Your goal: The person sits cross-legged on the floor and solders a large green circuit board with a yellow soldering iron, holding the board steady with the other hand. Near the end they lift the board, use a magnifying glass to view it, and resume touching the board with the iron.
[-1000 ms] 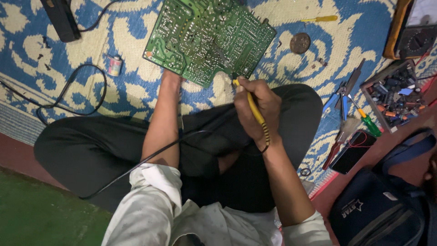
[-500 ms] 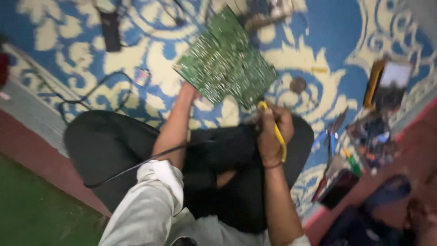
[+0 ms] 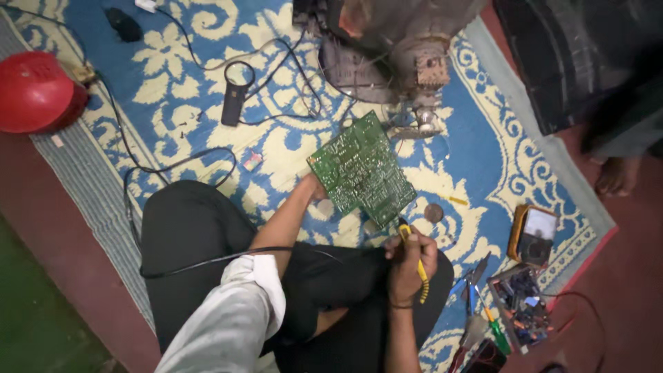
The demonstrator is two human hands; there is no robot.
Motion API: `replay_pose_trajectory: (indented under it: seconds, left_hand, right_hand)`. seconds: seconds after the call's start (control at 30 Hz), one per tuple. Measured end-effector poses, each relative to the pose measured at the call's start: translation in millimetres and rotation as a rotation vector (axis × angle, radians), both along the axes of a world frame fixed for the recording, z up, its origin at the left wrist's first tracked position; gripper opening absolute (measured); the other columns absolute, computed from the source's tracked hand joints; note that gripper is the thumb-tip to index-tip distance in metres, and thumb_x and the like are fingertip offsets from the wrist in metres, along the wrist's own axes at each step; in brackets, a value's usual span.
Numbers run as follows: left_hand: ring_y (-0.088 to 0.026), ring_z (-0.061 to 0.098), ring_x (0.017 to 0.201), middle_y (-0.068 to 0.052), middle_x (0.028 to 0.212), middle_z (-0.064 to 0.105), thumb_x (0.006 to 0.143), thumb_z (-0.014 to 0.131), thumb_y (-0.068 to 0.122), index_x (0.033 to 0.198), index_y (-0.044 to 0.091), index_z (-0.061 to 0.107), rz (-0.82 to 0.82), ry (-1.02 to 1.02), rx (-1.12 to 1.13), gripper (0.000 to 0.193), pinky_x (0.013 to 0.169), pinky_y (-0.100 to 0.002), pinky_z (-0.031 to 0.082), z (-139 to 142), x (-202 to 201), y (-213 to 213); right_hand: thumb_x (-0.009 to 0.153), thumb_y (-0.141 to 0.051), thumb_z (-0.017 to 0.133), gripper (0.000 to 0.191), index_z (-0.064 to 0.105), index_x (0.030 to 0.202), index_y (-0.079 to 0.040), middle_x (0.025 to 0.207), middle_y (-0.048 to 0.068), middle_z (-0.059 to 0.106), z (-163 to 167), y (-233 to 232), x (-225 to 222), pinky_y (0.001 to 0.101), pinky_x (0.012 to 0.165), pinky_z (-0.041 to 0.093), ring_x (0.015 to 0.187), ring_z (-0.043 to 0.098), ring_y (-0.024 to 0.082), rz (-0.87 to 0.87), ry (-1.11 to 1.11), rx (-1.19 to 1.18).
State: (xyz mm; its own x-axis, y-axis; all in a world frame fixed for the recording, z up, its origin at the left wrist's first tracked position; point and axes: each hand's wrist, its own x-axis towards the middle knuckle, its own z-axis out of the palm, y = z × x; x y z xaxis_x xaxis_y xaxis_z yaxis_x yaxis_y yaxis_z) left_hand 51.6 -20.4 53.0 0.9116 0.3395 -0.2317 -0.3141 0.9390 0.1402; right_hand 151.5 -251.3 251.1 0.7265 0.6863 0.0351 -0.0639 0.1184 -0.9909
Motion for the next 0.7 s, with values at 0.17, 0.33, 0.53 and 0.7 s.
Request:
replay_pose_trajectory:
  seconds: [0.17,0.33,0.53,0.7]
  left_hand:
    - [-0.029,0.071,0.110,-0.018,0.131,0.069,0.109,0.044,0.034,0.139,0.002,0.060,0.014,0.052,0.053,0.047,0.098,-0.048,0.059,0,-1,3]
    - [-0.028,0.070,0.112,-0.015,0.133,0.068,0.109,0.044,0.034,0.142,0.004,0.058,0.069,0.002,0.031,0.047,0.098,-0.047,0.059,5,1,3]
    - [-0.027,0.064,0.123,-0.015,0.145,0.059,0.111,0.039,0.032,0.151,0.006,0.048,0.131,-0.061,0.085,0.048,0.103,-0.046,0.056,5,11,-2]
    - [-0.026,0.058,0.131,-0.013,0.155,0.051,0.114,0.037,0.030,0.159,0.009,0.039,0.154,-0.047,0.206,0.050,0.109,-0.045,0.052,15,16,-5]
  right_hand:
    - [0.108,-0.017,0.054,0.019,0.057,0.115,0.000,0.081,0.012,0.066,-3,1,-2,0.0275,0.057,0.048,0.064,0.059,0.016,-0.017,0.005,-0.015]
    - [0.108,-0.017,0.056,0.018,0.056,0.116,0.000,0.083,0.013,0.066,-9,3,-2,0.0286,0.059,0.049,0.067,0.061,0.018,-0.004,0.081,0.028]
    - [0.107,-0.017,0.057,0.021,0.056,0.118,0.001,0.086,0.014,0.066,-12,9,2,0.0302,0.058,0.049,0.069,0.062,0.020,-0.021,0.114,0.019]
    - [0.107,-0.017,0.056,0.020,0.056,0.118,0.000,0.086,0.013,0.065,-15,10,5,0.0297,0.060,0.049,0.070,0.063,0.020,-0.031,0.147,0.006]
